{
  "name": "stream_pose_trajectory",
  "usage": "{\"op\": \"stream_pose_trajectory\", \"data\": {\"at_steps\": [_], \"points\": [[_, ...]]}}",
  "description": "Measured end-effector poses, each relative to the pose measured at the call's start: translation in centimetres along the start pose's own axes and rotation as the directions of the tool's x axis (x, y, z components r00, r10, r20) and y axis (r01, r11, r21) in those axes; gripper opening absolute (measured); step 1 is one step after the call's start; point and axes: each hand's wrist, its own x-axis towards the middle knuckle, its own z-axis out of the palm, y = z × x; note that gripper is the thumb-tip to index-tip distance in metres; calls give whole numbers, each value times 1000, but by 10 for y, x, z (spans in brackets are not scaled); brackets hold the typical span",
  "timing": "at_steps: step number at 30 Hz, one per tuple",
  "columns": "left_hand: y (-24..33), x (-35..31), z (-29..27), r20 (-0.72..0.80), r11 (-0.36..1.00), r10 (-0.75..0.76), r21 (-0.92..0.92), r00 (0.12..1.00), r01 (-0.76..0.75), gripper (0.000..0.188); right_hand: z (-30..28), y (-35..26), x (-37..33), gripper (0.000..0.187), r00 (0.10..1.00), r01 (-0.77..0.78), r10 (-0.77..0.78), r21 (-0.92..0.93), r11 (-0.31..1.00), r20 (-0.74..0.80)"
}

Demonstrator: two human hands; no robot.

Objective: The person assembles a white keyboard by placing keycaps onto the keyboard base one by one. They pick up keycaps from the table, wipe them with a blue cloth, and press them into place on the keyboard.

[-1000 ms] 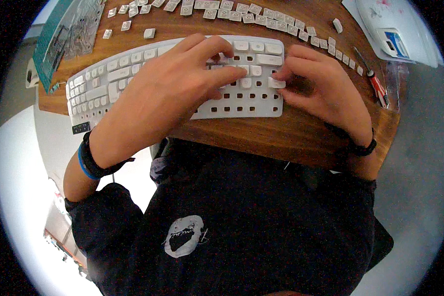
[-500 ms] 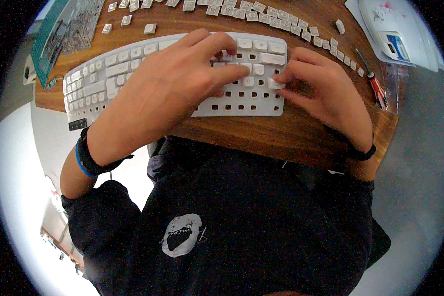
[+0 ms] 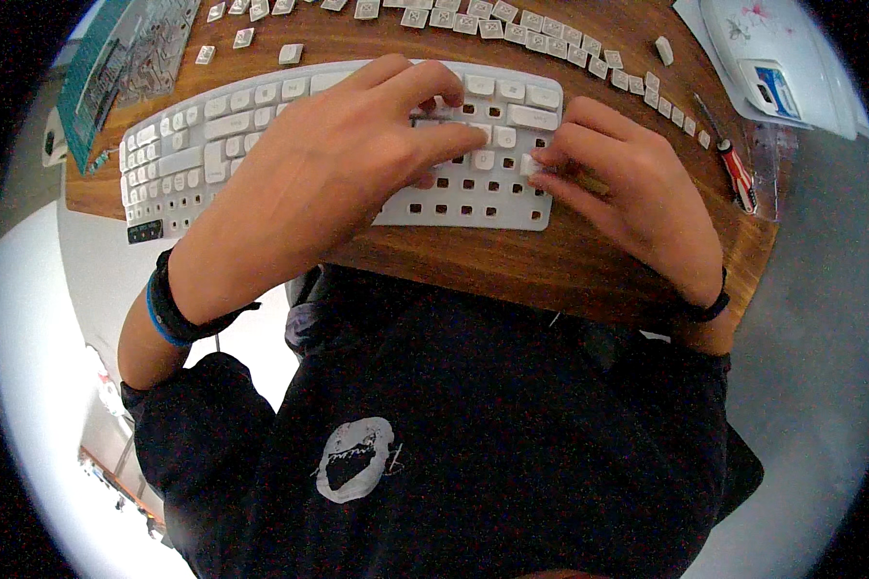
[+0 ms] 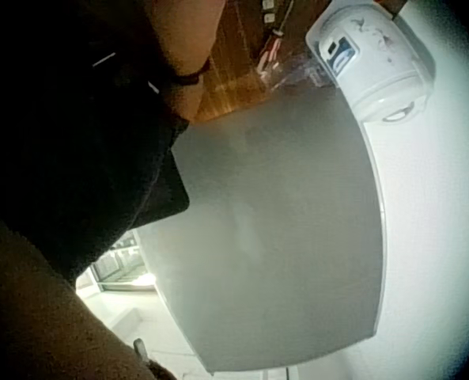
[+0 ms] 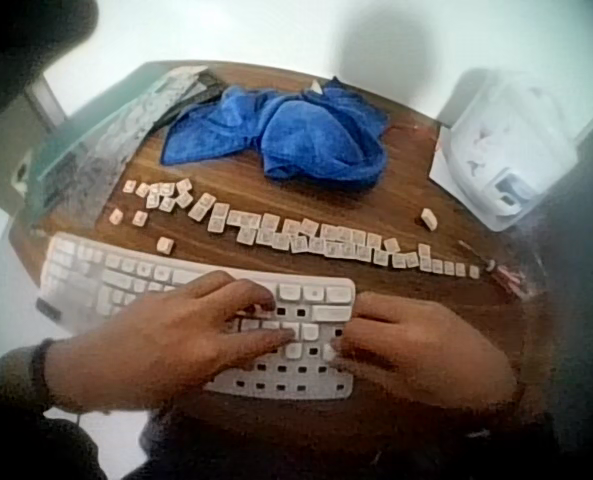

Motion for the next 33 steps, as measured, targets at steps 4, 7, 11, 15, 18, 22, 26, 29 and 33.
{"op": "stream_pose_trajectory", "data": {"at_steps": [4, 7, 11, 15, 18, 22, 26, 29, 33], "points": [[-2, 0, -1, -21, 998, 37, 50, 999, -36, 49, -1, -2, 2, 19, 1000, 8, -8, -16, 1000, -11], [-4, 3, 1, -18, 999, 41, 27, 999, -41, 50, 1, -3, 0, 19, 999, 20, -21, -35, 999, -39], [-5, 4, 1, -30, 997, 60, 46, 998, -59, 50, 6, -4, 3, 18, 995, 61, -69, -103, 993, -68], [-3, 4, 1, -36, 998, 47, 37, 998, -46, 50, 3, -8, 6, 19, 999, 30, -32, -142, 989, -14], [-4, 3, -1, -28, 997, 59, 61, 998, -57, 49, 1, -8, 4, 21, 1000, -19, 22, -133, 991, 18], [-7, 1, 1, -24, 999, 48, 8, 999, -48, 48, -2, -9, 1, 23, 998, -52, 56, -83, 995, 39], [-8, 0, 1, -22, 999, 46, 20, 999, -45, 47, -2, -10, 1, 22, 998, -51, 55, -102, 993, 38], [-8, -1, 1, -26, 999, 41, 21, 999, -41, 48, -5, 3, 4, 20, 992, -107, 101, 92, 990, 71], [-12, -2, 4, -33, 998, 53, 30, 998, -52, 50, -13, 20, 4, 21, 987, -109, 88, 156, 982, 134]]}}
